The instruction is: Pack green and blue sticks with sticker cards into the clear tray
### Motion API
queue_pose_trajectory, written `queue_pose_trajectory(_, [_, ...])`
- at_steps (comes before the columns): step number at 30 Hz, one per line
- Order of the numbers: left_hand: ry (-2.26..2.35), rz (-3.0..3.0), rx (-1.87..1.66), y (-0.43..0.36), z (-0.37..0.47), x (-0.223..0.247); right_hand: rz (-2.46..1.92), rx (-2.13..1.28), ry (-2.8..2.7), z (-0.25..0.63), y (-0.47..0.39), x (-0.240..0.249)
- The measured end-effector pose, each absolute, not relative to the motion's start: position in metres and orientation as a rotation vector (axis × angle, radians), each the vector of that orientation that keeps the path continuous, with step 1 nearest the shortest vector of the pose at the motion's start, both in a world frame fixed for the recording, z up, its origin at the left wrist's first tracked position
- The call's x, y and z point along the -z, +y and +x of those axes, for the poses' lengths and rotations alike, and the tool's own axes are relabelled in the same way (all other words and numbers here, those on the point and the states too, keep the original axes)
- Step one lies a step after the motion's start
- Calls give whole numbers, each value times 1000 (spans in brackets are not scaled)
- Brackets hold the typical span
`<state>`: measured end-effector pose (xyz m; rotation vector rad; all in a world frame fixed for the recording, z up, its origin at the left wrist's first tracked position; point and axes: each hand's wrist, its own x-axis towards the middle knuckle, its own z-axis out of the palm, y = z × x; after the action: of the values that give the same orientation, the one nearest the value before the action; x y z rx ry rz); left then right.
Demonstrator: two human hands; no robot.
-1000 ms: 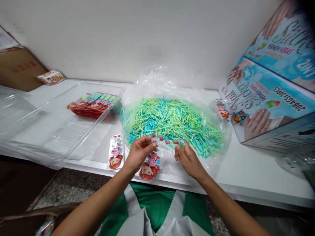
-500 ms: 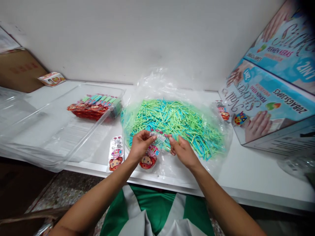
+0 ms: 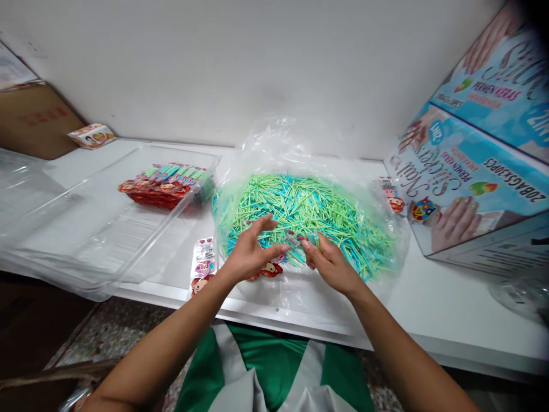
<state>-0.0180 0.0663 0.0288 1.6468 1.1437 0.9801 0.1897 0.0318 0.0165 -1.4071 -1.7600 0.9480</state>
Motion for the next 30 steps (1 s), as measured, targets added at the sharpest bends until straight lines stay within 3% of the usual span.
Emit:
queue_pose_trajectory(4, [848, 1334, -665, 55, -2, -22, -1362, -971, -1839, 183, 26, -26])
queue_pose_trajectory(15, [978, 1034, -722, 48, -3, -6, -1349, -860, -2156, 197, 22, -51])
queue_pose_trajectory(22, [917, 1121, -722, 40, 5, -14, -1422, -655, -2290, 191, 24, -43])
queue_pose_trajectory(30, [936, 1215, -756, 38, 3, -8, -1395, -696, -2379, 193, 23, -46])
